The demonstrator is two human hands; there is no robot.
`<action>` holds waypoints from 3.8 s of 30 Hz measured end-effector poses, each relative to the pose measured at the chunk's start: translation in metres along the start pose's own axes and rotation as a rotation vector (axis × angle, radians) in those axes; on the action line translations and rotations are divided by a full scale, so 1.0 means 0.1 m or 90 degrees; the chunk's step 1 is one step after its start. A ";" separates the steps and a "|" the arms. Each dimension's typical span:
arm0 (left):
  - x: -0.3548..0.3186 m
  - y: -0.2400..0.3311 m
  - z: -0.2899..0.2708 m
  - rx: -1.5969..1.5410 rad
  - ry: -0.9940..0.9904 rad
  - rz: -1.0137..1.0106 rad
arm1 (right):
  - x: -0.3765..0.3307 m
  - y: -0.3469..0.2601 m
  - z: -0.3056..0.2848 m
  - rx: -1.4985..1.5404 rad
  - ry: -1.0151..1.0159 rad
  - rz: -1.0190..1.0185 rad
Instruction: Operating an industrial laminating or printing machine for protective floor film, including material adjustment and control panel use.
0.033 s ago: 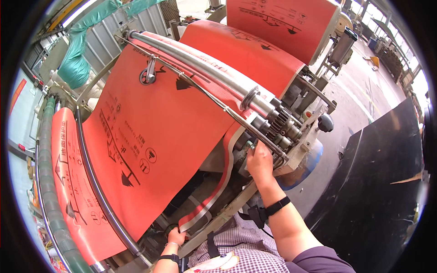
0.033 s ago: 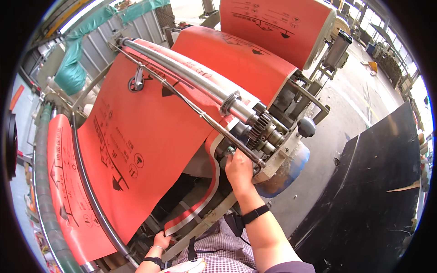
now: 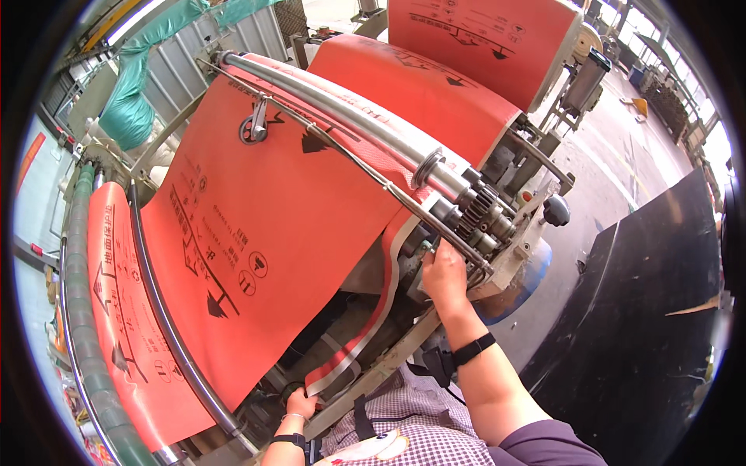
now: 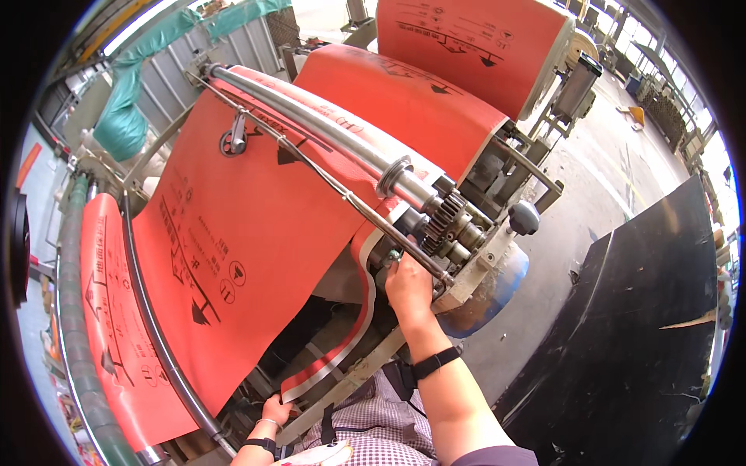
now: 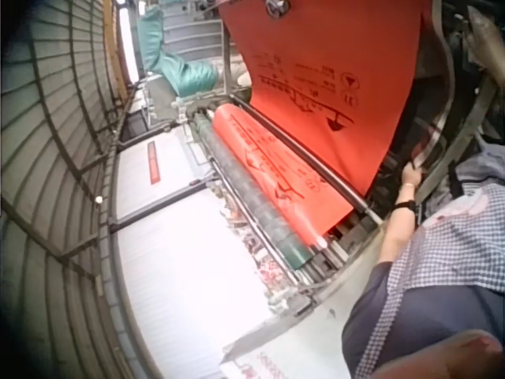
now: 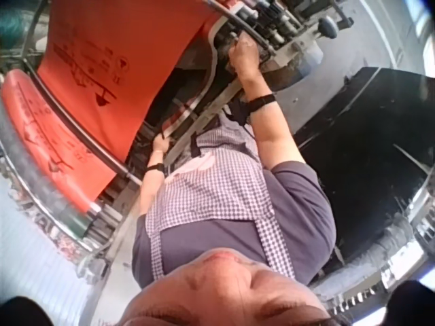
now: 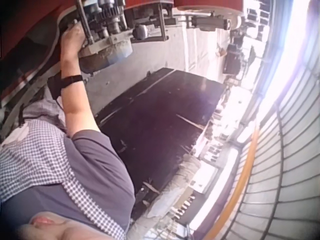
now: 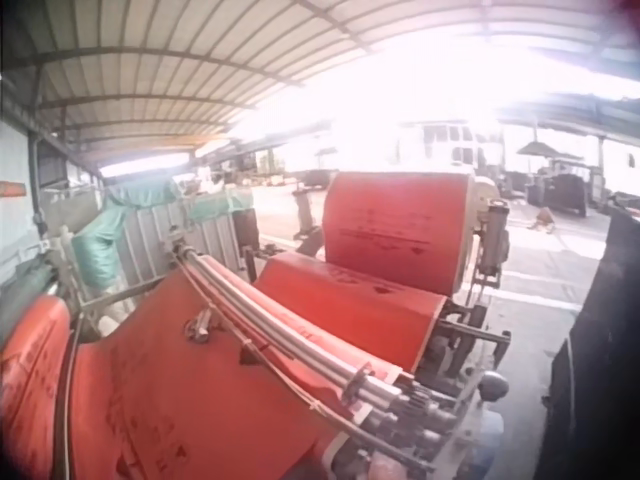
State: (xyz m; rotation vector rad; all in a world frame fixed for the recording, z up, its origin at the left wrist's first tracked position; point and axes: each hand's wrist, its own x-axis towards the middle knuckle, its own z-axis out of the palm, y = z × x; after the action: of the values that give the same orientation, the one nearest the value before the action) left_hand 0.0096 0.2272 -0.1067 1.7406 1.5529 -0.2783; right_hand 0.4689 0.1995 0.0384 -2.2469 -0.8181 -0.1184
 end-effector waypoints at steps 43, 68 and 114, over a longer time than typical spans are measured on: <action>0.54 0.17 -0.35 -0.295 0.100 -0.054 | -0.48 0.24 0.83 0.510 -0.003 0.450; 0.66 0.26 -0.31 0.002 0.189 -0.007 | -0.54 0.37 0.93 0.685 0.061 0.494; 0.40 0.37 -0.35 0.041 0.095 0.024 | -0.40 0.44 1.02 1.098 0.129 0.593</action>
State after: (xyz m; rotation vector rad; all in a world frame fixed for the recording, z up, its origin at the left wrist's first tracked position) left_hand 0.0415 0.2819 -0.0931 1.8746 1.6308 -0.1856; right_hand 0.4477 0.2236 -0.0755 -0.7032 0.3452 0.5736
